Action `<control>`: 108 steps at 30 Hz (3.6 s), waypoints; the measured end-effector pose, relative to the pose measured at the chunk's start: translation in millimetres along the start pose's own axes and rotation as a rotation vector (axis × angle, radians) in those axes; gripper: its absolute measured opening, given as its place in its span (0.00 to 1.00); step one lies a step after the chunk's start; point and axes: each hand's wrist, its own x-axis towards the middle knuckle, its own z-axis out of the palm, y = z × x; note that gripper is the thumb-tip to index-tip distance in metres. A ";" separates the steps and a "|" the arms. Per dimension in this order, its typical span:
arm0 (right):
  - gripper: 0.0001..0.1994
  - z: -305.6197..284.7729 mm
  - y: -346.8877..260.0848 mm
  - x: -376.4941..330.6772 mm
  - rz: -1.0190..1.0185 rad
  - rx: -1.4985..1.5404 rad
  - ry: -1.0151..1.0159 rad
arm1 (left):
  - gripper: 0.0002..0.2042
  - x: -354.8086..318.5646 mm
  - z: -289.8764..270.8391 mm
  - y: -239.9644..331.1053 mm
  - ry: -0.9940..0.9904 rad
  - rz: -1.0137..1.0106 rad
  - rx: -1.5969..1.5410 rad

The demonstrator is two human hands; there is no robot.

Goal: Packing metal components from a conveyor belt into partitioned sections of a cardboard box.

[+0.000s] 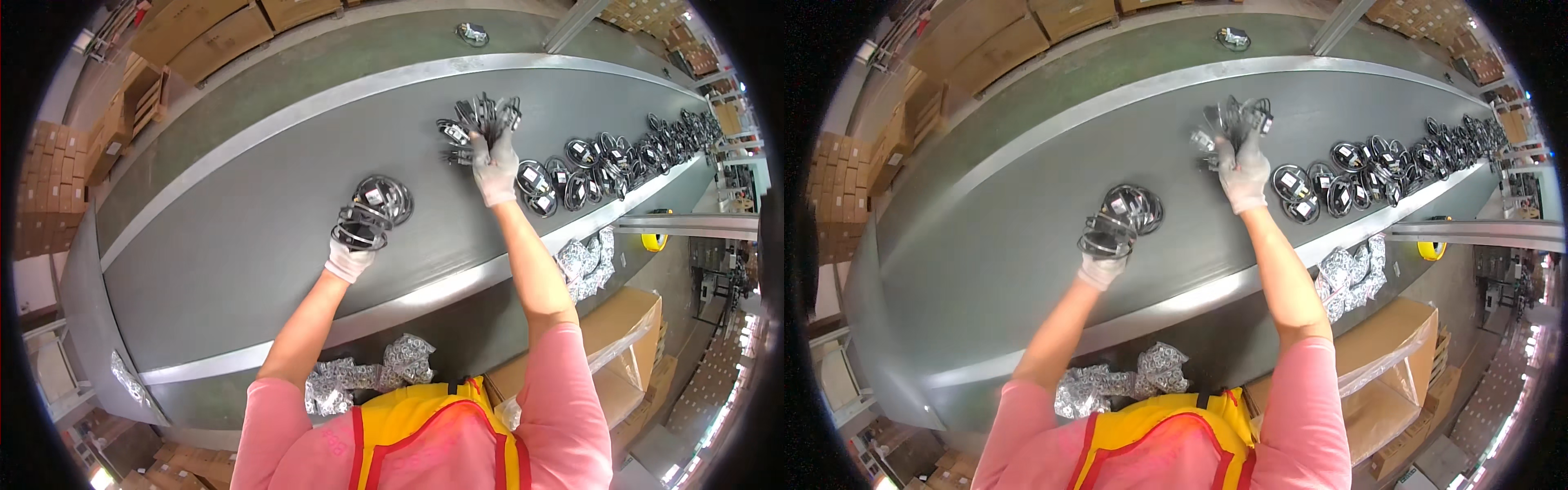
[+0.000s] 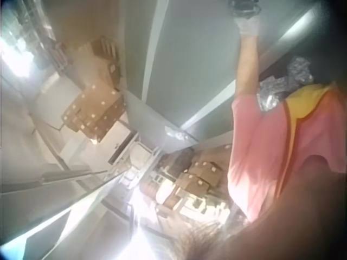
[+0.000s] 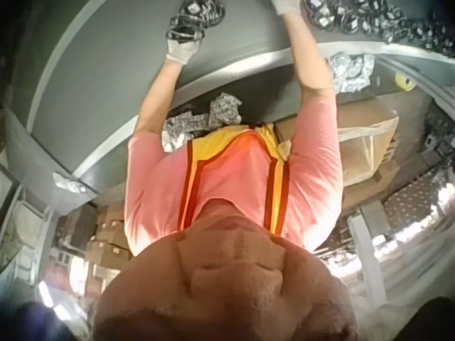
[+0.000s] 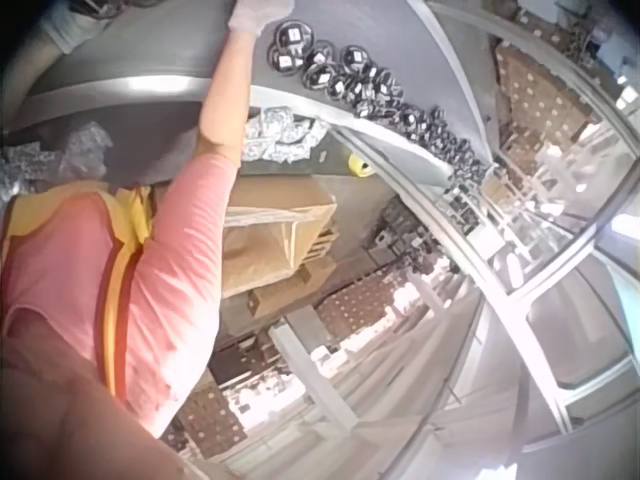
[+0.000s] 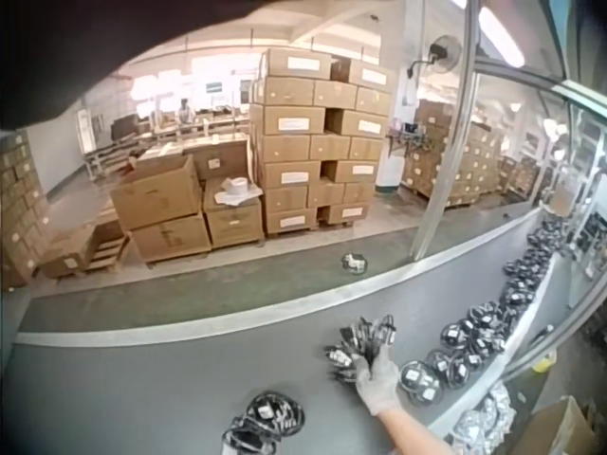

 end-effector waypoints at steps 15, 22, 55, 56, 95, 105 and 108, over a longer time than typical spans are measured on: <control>0.33 -41.8 -16.7 -101.0 -0.085 -0.547 -0.293 | 0.10 9.6 -0.1 -1.1 0.137 0.179 0.085; 0.34 -15.5 6.8 -97.7 -0.281 -0.660 -0.320 | 0.11 7.5 0.1 -3.2 0.156 0.200 0.200; 0.12 -440.5 264.7 -459.2 1.218 0.524 1.160 | 0.19 -85.9 327.6 586.6 -0.860 -0.446 -0.676; 0.14 -431.4 267.1 -447.1 1.260 0.467 1.163 | 0.21 -91.4 356.5 551.4 -0.840 -0.492 -0.637; 0.29 -407.3 290.2 -481.9 1.015 -0.588 0.325 | 0.18 -59.5 373.2 496.2 -0.837 0.054 0.142; 0.30 -418.5 291.7 -488.3 1.107 -0.721 0.216 | 0.13 -52.2 387.9 467.8 -0.839 -0.314 -0.457; 0.29 -428.7 302.8 -494.5 1.114 -0.616 0.158 | 0.20 -67.9 388.0 475.0 -0.662 -0.153 -0.309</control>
